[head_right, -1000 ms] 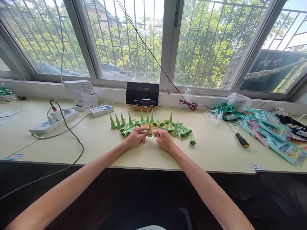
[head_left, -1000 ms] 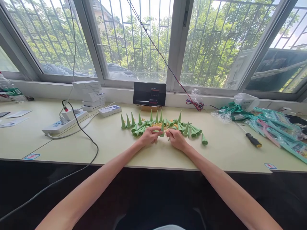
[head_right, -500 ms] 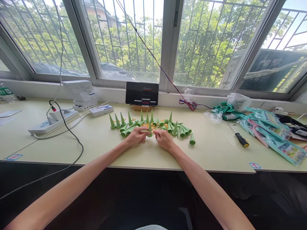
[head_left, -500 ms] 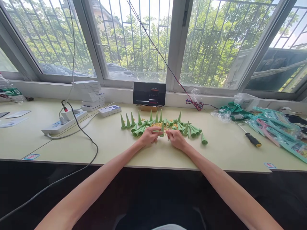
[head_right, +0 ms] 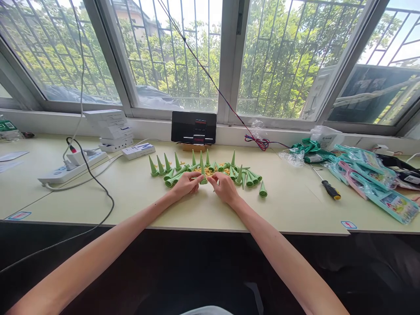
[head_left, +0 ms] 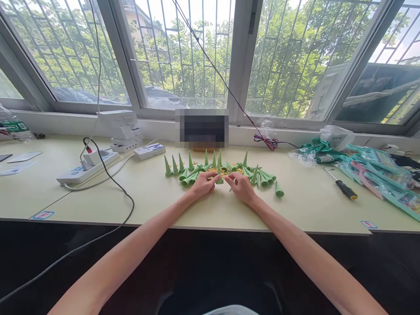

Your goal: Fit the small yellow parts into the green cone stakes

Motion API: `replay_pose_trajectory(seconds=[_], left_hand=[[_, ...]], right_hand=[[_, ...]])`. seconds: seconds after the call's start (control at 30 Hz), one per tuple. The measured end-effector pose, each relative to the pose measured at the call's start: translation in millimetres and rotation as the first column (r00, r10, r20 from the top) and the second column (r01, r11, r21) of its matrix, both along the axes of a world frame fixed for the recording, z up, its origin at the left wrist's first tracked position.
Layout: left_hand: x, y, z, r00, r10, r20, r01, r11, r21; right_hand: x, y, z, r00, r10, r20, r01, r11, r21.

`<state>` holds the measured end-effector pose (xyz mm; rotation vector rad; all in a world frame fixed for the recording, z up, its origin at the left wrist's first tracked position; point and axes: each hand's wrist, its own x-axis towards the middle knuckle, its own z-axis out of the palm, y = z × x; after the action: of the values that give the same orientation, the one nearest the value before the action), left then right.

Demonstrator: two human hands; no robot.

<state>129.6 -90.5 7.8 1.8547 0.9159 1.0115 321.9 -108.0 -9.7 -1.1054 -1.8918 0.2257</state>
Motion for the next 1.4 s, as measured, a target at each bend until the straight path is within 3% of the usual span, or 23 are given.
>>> replay_pose_trajectory(seconds=[0.5,0.7,1.03,1.2,1.4], left_hand=[[1,2,-3.7,0.999,0.037,0.012,-0.037,0.999,0.018],[0,7,-9.8,0.997,-0.081,-0.005,0.082,0.994,0.071],[2,6,-9.7,0.989,-0.140,-0.051,0.145,0.983,0.111],[1,6,-9.1,0.995,-0.083,-0.063,0.087,0.994,0.072],[-1,5,-3.5,0.998,-0.014,-0.059,0.016,1.000,0.023]], right_hand=[[2,2,-2.9,1.000,-0.025,-0.007,0.025,0.999,0.029],[3,1,-3.7,0.999,-0.012,0.052,0.012,1.000,-0.006],[1,0,-2.8,0.995,-0.021,0.093,0.025,0.999,-0.043],[1,1,-2.0,0.997,-0.054,0.054,0.055,0.998,-0.025],[1,2,-3.4,1.000,-0.002,-0.004,0.002,0.999,-0.050]])
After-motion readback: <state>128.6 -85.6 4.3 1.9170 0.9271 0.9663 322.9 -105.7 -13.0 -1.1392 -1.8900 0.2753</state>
